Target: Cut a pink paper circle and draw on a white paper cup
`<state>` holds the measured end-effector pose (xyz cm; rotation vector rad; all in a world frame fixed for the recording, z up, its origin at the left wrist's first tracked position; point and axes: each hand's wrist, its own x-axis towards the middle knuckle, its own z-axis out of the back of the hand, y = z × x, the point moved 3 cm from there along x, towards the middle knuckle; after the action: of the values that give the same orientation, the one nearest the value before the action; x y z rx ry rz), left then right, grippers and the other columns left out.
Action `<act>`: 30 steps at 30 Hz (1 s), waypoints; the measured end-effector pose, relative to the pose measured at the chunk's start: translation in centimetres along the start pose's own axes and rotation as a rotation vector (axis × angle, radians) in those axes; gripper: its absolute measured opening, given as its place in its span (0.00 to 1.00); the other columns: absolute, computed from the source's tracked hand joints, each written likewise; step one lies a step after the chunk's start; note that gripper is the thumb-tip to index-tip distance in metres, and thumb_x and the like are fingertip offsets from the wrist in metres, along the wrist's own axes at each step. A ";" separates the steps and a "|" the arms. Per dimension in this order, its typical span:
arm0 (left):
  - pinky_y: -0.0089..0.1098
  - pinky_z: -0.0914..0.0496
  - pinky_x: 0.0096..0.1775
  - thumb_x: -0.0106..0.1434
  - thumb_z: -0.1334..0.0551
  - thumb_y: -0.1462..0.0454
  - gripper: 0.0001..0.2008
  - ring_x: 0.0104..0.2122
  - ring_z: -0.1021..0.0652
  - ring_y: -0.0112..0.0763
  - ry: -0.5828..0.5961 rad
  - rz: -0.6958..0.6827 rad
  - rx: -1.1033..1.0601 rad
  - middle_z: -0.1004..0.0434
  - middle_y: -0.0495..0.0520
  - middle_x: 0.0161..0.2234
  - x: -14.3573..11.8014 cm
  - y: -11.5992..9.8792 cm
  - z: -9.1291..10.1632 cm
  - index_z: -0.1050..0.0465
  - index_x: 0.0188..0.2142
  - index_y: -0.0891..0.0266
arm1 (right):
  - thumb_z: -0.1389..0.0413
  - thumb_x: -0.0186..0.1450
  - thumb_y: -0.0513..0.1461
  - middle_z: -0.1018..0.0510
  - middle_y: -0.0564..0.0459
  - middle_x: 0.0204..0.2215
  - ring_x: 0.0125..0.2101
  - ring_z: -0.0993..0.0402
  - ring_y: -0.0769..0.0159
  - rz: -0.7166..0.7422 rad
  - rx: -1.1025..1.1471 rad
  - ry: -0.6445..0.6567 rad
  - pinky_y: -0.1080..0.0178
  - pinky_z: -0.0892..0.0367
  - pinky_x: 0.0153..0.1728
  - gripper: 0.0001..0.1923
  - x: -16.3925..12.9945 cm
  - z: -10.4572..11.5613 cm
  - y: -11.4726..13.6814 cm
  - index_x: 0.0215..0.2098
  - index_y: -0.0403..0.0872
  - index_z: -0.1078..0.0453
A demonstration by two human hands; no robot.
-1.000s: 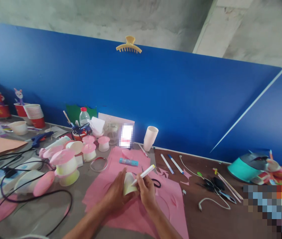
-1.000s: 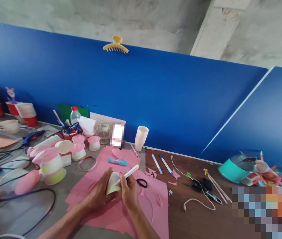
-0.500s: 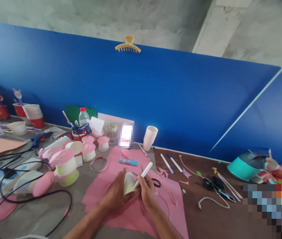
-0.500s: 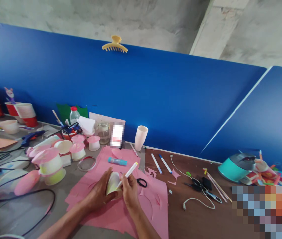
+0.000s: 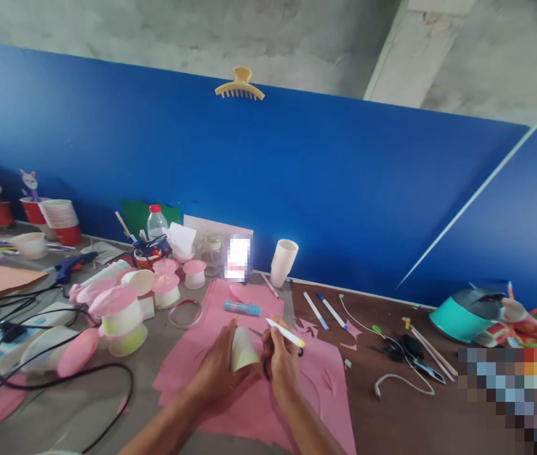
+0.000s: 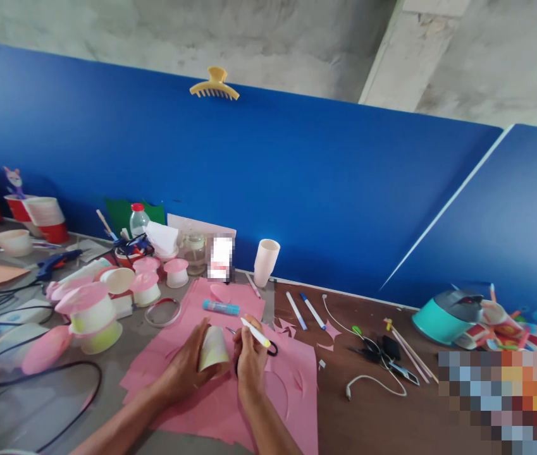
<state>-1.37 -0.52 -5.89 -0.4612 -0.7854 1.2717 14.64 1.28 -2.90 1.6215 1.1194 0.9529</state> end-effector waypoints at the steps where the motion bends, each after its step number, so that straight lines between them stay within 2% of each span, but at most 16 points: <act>1: 0.55 0.36 0.63 0.60 0.35 0.50 0.45 0.66 0.35 0.60 -0.040 -0.002 0.010 0.40 0.75 0.67 0.0 0.0 0.0 0.49 0.69 0.68 | 0.38 0.60 0.57 0.31 0.60 0.17 0.16 0.38 0.70 -0.013 0.005 0.013 0.67 0.41 0.17 0.22 0.0 -0.1 0.0 0.34 0.46 0.27; 3: 0.58 0.35 0.61 0.61 0.36 0.51 0.44 0.65 0.35 0.62 -0.134 -0.014 0.031 0.38 0.76 0.66 0.1 0.1 0.3 0.51 0.69 0.68 | 0.37 0.58 0.56 0.27 0.58 0.21 0.20 0.31 0.66 -0.046 0.008 0.056 0.65 0.35 0.21 0.23 -0.2 -0.3 -0.3 0.40 0.47 0.26; 6: 0.59 0.33 0.60 0.62 0.36 0.52 0.44 0.64 0.34 0.62 -0.229 -0.053 0.054 0.37 0.75 0.65 0.3 0.2 0.6 0.53 0.69 0.67 | 0.38 0.60 0.54 0.23 0.55 0.27 0.27 0.25 0.62 0.022 -0.060 0.106 0.62 0.29 0.29 0.22 -0.4 -0.5 -0.6 0.44 0.47 0.26; 10: 0.60 0.32 0.59 0.64 0.38 0.55 0.41 0.64 0.33 0.60 -0.240 -0.118 0.083 0.37 0.74 0.65 0.2 0.6 0.4 0.55 0.70 0.64 | 0.41 0.65 0.52 0.20 0.52 0.31 0.32 0.23 0.61 0.212 -0.200 0.201 0.61 0.27 0.35 0.17 -0.5 -0.5 -1.1 0.43 0.48 0.25; 14: 0.61 0.31 0.59 0.64 0.38 0.55 0.41 0.63 0.32 0.62 -0.259 -0.144 0.093 0.37 0.75 0.64 0.1 0.8 0.2 0.54 0.69 0.66 | 0.46 0.70 0.49 0.18 0.48 0.38 0.37 0.21 0.59 0.370 -0.330 0.226 0.58 0.26 0.40 0.16 -0.5 -0.1 -1.7 0.46 0.48 0.25; 17: 0.61 0.30 0.59 0.63 0.38 0.56 0.39 0.63 0.32 0.62 -0.278 -0.146 0.061 0.34 0.72 0.62 0.2 0.5 0.4 0.51 0.69 0.64 | 0.48 0.72 0.47 0.18 0.46 0.40 0.39 0.20 0.58 0.447 -0.389 0.233 0.57 0.26 0.41 0.15 -0.5 0.0 -2.0 0.49 0.48 0.26; 21: 0.61 0.30 0.59 0.63 0.38 0.57 0.36 0.63 0.32 0.60 -0.263 -0.141 0.024 0.32 0.70 0.61 0.3 -0.1 0.8 0.47 0.67 0.62 | 0.49 0.72 0.42 0.19 0.45 0.39 0.39 0.20 0.57 0.528 -0.453 0.245 0.56 0.25 0.40 0.15 -0.7 0.1 -1.8 0.52 0.48 0.28; 25: 0.62 0.30 0.58 0.63 0.38 0.57 0.36 0.62 0.30 0.59 -0.277 -0.096 0.022 0.31 0.69 0.61 0.5 -0.5 1.2 0.47 0.66 0.63 | 0.50 0.71 0.39 0.20 0.47 0.38 0.38 0.21 0.58 0.591 -0.485 0.285 0.57 0.25 0.39 0.14 -1.1 0.0 -1.1 0.53 0.48 0.30; 30: 0.59 0.27 0.56 0.63 0.39 0.54 0.34 0.61 0.29 0.62 -0.296 -0.122 0.052 0.31 0.72 0.60 0.6 -0.5 1.3 0.44 0.64 0.66 | 0.52 0.69 0.34 0.21 0.50 0.38 0.35 0.22 0.61 0.629 -0.468 0.346 0.61 0.25 0.36 0.17 -1.1 -0.1 -0.6 0.55 0.50 0.34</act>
<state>-1.96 -0.25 -4.55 -0.1809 -1.0107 1.2585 14.10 0.34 -3.51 1.4565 0.5171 1.8078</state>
